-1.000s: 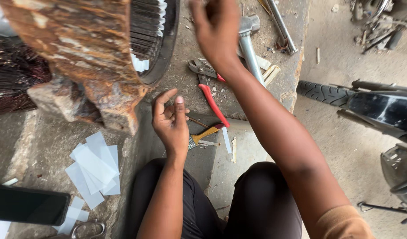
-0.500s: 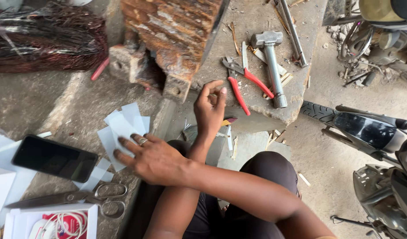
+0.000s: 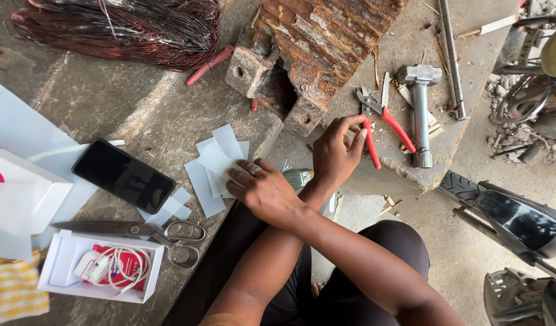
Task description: The person cuts a translucent plastic sheet into smaller rectangular pieces using scissors, then folds each piece in half and places them into slots on a rusty metal rack. The person repeats this process for multiple pieces.
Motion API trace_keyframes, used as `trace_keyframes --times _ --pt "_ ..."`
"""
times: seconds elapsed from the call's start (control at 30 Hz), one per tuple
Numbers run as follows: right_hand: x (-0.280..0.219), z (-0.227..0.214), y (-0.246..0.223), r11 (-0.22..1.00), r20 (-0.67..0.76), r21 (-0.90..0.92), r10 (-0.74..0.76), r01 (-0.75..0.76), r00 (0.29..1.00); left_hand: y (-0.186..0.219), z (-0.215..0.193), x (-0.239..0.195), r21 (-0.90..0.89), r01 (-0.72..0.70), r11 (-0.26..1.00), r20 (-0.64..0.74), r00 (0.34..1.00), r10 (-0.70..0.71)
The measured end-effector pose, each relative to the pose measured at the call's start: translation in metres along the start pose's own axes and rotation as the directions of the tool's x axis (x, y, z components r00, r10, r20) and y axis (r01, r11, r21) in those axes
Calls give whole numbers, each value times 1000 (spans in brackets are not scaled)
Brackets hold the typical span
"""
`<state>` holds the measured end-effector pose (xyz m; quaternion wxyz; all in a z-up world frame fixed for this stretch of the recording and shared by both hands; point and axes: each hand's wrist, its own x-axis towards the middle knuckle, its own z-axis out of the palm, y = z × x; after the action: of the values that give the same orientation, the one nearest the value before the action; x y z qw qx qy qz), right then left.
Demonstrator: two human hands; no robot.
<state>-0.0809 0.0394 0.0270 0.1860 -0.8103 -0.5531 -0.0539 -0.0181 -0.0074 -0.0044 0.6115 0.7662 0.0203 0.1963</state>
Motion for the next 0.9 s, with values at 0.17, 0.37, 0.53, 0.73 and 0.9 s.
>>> trace_keyframes --times 0.17,0.37,0.53,0.73,0.9 --pt "0 -3 -3 999 -36 -28 41 -42 998 0 -1 2 -26 -43 999 53 998 44" --pt "3 -2 -5 1000 -25 -13 9 -10 1000 0 -4 6 41 -30 999 68 997 28" --pt "0 -3 -8 999 -116 -37 -5 1 993 -1 -5 6 77 -72 994 91 994 65" --pt "-1 -10 -6 995 -144 63 82 -74 986 1 -7 9 106 -73 992 92 994 63" --pt "-6 -13 7 919 -192 367 228 -146 954 -12 -7 8 46 -42 998 93 995 37"
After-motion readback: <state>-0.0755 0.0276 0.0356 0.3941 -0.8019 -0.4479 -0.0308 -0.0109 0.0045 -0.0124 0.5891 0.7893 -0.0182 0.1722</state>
